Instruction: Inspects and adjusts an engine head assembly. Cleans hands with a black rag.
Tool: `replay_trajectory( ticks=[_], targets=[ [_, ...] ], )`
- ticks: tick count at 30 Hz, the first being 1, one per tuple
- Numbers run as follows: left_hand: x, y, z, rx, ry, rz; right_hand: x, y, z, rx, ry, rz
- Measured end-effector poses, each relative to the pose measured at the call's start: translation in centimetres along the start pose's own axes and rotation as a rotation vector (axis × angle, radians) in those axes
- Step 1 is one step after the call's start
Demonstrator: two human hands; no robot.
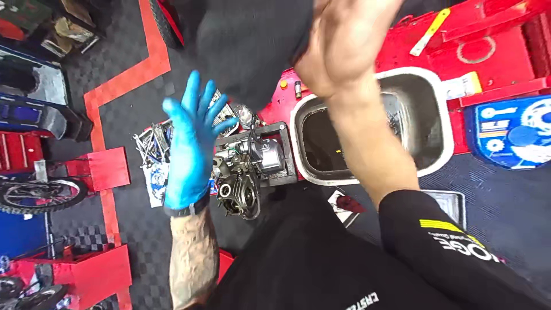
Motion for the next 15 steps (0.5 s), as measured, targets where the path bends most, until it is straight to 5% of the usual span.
replay_trajectory(
  ticks=[2, 4, 10, 13, 15],
  targets=[
    [-2.2, 3.9, -1.4, 0.008, 0.071, 0.164, 0.5, 1.9, 2.5, -0.129, -0.238, 0.508],
    [-3.0, 6.2, -1.9, -0.045, 0.117, 0.214, -1.0, 2.8, 4.5, -0.129, -0.287, 0.791],
    [-1.8, 7.5, -3.3, -0.448, 0.352, 0.067, -2.3, 3.6, 8.0, -0.165, -0.154, 0.357],
    [-0.9, 8.7, -2.2, -0.406, 0.189, 0.088, -1.8, 2.8, 7.9, -0.271, -0.175, 0.299],
    [4.7, 7.3, -3.2, -0.320, 0.541, 0.163, -2.3, 0.9, 7.8, -0.380, -0.251, 0.365]
  ],
)
Point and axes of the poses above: each hand's wrist, its own z-axis away from the middle knuckle, its own y-axis out of the palm, x = y × z, the point moved 7 cm from there along -z, towards the middle knuckle, and after that the axes turned 4 degrees about -x, right-handed, at the moved point
